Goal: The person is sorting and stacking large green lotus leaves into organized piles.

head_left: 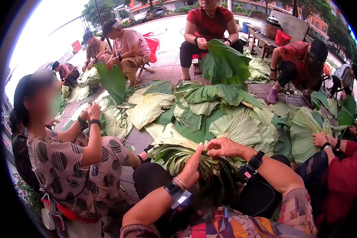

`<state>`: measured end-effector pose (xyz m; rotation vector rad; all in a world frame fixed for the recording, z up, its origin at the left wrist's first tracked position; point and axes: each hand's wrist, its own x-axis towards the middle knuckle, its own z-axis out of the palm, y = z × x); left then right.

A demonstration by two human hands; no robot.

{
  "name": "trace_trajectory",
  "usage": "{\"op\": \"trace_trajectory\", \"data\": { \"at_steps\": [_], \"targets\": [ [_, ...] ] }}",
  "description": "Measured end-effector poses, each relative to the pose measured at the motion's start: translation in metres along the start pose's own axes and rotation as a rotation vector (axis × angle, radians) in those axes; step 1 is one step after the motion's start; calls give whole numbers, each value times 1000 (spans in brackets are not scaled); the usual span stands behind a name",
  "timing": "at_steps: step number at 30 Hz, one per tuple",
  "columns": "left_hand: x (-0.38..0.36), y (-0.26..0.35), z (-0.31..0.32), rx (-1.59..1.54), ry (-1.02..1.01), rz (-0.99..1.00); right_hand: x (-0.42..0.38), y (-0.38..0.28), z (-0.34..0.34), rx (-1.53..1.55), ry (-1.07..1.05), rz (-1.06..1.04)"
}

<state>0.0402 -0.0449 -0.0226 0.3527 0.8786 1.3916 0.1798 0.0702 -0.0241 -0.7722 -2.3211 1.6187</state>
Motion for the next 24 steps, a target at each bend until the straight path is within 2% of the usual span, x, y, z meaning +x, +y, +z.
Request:
{"op": "trace_trajectory", "data": {
  "at_steps": [2, 5, 12, 14, 15, 16, 19, 20, 21, 22, 24],
  "targets": [
    [11, 0, -9, -53, -34, -220, 0, -1, 0, -56, -18, 16],
    [16, -4, -12, -17, -28, -239, 6, 13, 0, 127, -47, 35],
    [16, -6, -16, 25, 11, -260, 6, 17, -2, 185, -2, 58],
    [20, -8, -17, -6, 27, -265, 8, 23, -7, 287, 20, 71],
    [20, -7, -17, -25, 54, -304, 9, 25, -8, 228, 126, 16],
    [21, -6, -17, -46, 81, -342, 13, 33, -14, 224, 131, 19],
    [19, -5, -14, -26, 90, -326, 26, 51, -41, -50, 510, -269],
    [16, -3, -13, -5, 78, -316, 23, 49, -52, -54, 521, -261],
    [9, -5, -17, 14, -15, -180, 15, 31, -61, -195, 725, -231],
    [4, -3, -14, 32, -56, -166, 8, 17, -70, -341, 925, -199],
    [2, -3, -13, 114, -23, -113, -2, 7, -89, -445, 1119, -172]
  ]
}}
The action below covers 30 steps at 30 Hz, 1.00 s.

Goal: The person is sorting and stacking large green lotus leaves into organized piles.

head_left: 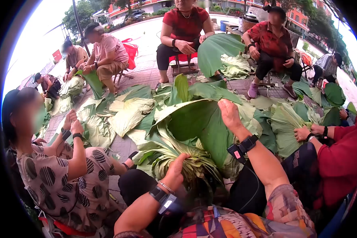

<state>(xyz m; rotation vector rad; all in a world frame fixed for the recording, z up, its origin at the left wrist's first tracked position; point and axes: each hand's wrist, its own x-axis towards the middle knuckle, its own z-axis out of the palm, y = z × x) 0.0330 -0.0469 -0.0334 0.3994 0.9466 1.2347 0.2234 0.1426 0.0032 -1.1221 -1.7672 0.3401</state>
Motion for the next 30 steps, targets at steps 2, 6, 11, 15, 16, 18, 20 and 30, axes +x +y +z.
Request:
{"op": "trace_trajectory", "data": {
  "at_steps": [2, 6, 11, 15, 16, 18, 20, 30],
  "targets": [
    [14, -6, -12, -55, 11, -76, 8, 1, -16, -64, 110, -24],
    [19, -6, -11, -110, 56, -187, 11, -18, -44, -129, 276, -91],
    [21, -10, -14, -160, 20, -189, 0, -16, -23, -252, 199, -431],
    [22, -8, -10, -144, 40, -217, -25, 0, 8, -235, -506, -162],
    [23, -10, -13, -142, 39, -220, -34, -5, 16, -134, -636, -49],
    [26, -14, -19, -154, 30, -149, -53, -6, 27, 18, -732, -16],
    [32, -16, -22, -168, 46, -159, -62, -13, 33, 325, -1039, -39],
    [25, -6, -10, -184, 9, -183, -65, -28, 29, 513, -1260, 326]
  ]
}}
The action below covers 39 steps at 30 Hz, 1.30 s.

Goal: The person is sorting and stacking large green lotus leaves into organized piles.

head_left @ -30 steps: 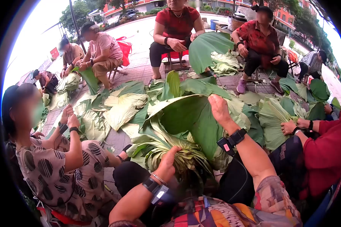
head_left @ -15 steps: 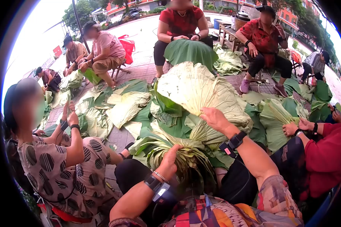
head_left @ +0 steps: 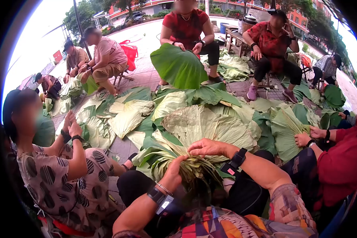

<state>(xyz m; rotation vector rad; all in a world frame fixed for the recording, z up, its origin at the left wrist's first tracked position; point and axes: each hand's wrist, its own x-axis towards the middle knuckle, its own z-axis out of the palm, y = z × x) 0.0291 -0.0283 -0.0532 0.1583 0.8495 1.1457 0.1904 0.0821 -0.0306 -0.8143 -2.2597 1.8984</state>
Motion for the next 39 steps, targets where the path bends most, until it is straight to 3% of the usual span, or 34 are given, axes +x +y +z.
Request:
{"op": "trace_trajectory", "data": {
  "at_steps": [2, 4, 8, 14, 16, 17, 18, 21, 22, 24, 25, 27, 28, 36, 39],
  "targets": [
    [-1, 1, 4, 2, -45, -26, -2, -1, 1, 21, 4, 36],
    [2, -2, -2, 20, -53, 23, -2, 0, 1, -126, 15, -70],
    [5, -4, -1, 76, -59, 29, -5, -6, -2, -58, -4, -2],
    [14, -7, -12, 137, -50, 33, -3, 3, 0, -53, -15, -66],
    [15, -6, -13, 99, -70, -1, -2, 5, 4, -62, 57, -142],
    [17, -7, -15, 124, -37, 15, -3, 6, 3, -288, 77, -351],
    [19, -7, -15, 148, -3, 32, -5, 3, 9, -455, 206, -428],
    [19, -6, -11, 112, 15, 19, -22, -21, 17, -568, 211, -295],
    [20, -4, -10, 83, 19, -28, -18, -12, 15, -570, 217, -296],
    [20, -5, -7, 59, 17, -43, 4, 15, 12, -594, 294, -496],
    [22, -6, -9, 60, 42, -32, 10, 18, 8, -532, 287, -398],
    [19, -5, -7, 69, 67, -29, 6, 11, 0, -472, 332, -440],
    [10, -3, 4, 97, 71, -10, 8, 10, -2, -431, 316, -363],
    [6, 1, 3, 91, 75, -43, 2, 7, -36, -514, 862, -234],
    [1, 3, 5, 47, 53, -67, -16, -12, -61, -604, 1151, -327]
  ]
}}
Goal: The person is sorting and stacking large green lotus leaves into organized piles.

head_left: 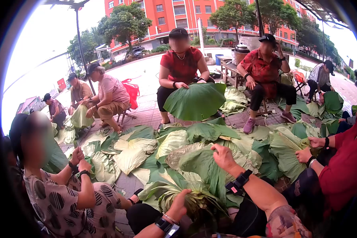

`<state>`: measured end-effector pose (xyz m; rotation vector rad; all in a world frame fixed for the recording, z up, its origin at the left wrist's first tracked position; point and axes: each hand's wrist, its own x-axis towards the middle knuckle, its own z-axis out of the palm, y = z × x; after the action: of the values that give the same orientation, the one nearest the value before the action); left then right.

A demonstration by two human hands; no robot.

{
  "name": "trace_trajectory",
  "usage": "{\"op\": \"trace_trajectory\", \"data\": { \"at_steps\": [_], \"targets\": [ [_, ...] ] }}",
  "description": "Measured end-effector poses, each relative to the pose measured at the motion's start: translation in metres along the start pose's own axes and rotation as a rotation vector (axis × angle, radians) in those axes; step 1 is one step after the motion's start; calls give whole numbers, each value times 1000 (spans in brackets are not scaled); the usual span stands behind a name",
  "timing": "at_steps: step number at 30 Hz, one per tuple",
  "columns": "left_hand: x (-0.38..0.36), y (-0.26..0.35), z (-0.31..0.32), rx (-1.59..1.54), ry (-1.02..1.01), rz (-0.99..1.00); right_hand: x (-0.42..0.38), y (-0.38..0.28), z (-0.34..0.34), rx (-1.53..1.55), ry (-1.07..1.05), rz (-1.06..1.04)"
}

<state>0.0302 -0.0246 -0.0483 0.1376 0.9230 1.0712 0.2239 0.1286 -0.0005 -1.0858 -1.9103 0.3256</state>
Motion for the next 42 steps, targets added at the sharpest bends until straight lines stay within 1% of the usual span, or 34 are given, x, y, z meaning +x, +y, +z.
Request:
{"op": "trace_trajectory", "data": {
  "at_steps": [3, 5, 7, 9, 10, 11, 13, 14, 15, 16, 17, 18, 19, 20, 21, 23, 25, 27, 29, 31, 33, 35, 37, 41, 42],
  "targets": [
    [11, -4, -11, -10, 13, 20, 12, 4, -20, -87, 256, -83],
    [6, -2, -7, -31, 0, 24, 16, -5, -34, -148, 387, -189],
    [3, -3, -6, -31, -2, 8, 18, -6, -39, -178, 411, -242],
    [3, -4, -7, -48, -29, -5, 19, -10, -43, -378, 424, -401],
    [0, -3, -3, -45, -38, -9, 18, -6, -39, -389, 378, -394],
    [-2, -2, -1, -42, -49, -12, 17, -1, -32, -387, 374, -398],
    [-3, -3, 2, -40, -38, 5, 11, 8, -19, -427, 46, -358],
    [-4, -3, 3, -47, -46, -1, 4, 10, -13, -391, -167, -240],
    [-5, -2, 3, -57, -46, -3, -4, 15, -6, -379, -172, -249],
    [-6, -2, 4, -59, -68, 4, -13, 23, 2, -376, -259, -220],
    [-9, -1, 7, -46, -43, 9, -16, 19, 11, -365, -353, -199],
    [-11, -2, 9, -39, -13, 19, -18, 12, 17, -332, -378, -229],
    [-1, -5, 3, -69, -11, 30, -20, -9, 12, -78, -617, -13],
    [-1, -6, 2, -112, -46, -6, -20, -21, 14, 166, -862, 210],
    [4, -6, -3, -95, -99, -51, -30, -16, 24, 393, -938, 240],
    [13, -9, -8, -121, -79, -25, -36, -45, 17, 464, -1092, 203],
    [7, -7, -6, -105, -52, 2, -38, -51, 16, 487, -1178, 226],
    [8, -9, -7, -105, -50, 11, -38, -53, 18, 537, -1183, 216],
    [8, -9, -5, -103, -54, 32, -36, -50, 16, 628, -1183, 355],
    [10, -7, -4, -118, -43, 18, -33, -50, 11, 627, -1214, 349],
    [11, -6, -4, -132, -34, 7, -31, -51, 8, 557, -1212, 79],
    [10, -5, -3, -115, -18, 17, -33, -54, 8, 587, -1209, 113],
    [10, -4, -3, -112, -25, 0, -34, -58, 5, 621, -1219, 238],
    [24, -9, -12, -128, -49, -8, -38, -53, 9, 680, -1197, 265],
    [20, -7, -8, -127, -48, -7, -40, -47, 12, 670, -1162, 276]
  ]
}}
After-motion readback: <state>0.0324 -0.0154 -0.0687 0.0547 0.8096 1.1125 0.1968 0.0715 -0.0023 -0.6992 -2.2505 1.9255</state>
